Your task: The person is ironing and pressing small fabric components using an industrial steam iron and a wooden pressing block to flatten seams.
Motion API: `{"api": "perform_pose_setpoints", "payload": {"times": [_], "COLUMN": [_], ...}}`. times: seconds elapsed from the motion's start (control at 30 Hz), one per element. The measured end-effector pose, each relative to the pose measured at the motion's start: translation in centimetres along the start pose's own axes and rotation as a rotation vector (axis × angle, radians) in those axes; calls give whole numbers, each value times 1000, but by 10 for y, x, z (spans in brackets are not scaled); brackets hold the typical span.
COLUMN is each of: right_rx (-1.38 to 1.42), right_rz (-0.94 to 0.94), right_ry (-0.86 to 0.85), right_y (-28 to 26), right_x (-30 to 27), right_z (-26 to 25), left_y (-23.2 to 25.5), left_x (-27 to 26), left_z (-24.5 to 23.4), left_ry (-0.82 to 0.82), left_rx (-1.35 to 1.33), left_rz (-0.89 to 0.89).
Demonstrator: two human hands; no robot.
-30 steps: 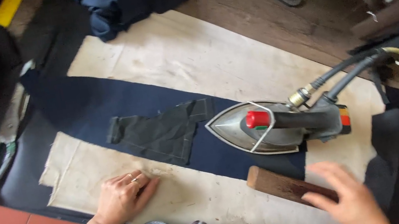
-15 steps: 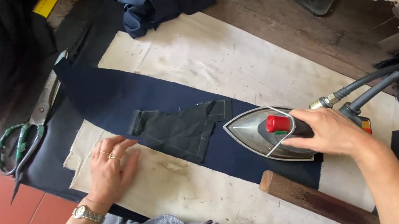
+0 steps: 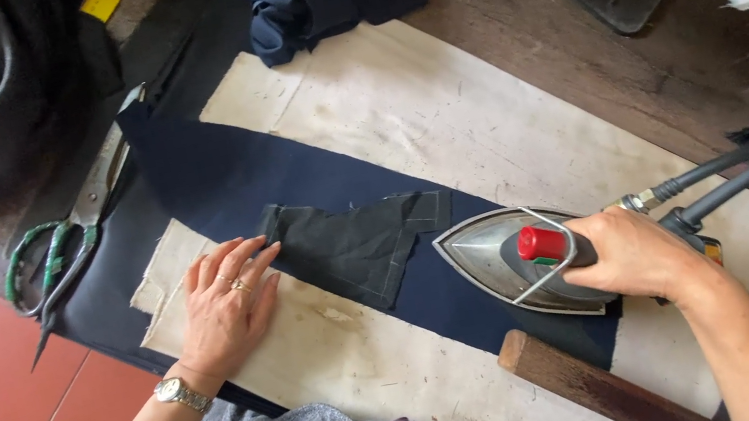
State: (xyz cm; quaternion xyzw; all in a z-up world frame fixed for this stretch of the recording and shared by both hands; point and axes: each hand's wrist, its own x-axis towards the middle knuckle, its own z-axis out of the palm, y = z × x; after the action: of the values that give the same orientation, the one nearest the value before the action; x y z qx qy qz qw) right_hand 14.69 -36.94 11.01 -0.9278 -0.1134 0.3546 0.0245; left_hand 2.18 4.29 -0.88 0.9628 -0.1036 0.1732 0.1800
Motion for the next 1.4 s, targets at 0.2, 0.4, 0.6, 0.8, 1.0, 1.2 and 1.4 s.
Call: {"api": "perform_pose_setpoints", "payload": {"times": [0.2,0.4,0.6,0.8,1.0,1.2,1.4], "right_rx": [-29,-35,-19,-47,-44,-44,-36], "right_rz": [65,71,59,50,66,62,62], "right_ry": [-34,-25,-13,4,-9,-8,-29], "right_y": [-6,-4,-2,0,-6,-8,-11], "right_x": [-1,-1,1,2,-2,-4,-5], "right_z": [-3,-2,0,1,-2,-4,-7], "left_y": [0,-1,0,9,15,25,14], "left_x": [2,2,4,31,98,98,73], "left_z": [-2,-1,-2,-2,19,17,13], "left_ry": [9,-20,-33,27,-170,-198,-105], "left_rx": [2,-9,-1,-62,-104,-171,-170], "left_rz": [39,49,42,22,16,76,70]}}
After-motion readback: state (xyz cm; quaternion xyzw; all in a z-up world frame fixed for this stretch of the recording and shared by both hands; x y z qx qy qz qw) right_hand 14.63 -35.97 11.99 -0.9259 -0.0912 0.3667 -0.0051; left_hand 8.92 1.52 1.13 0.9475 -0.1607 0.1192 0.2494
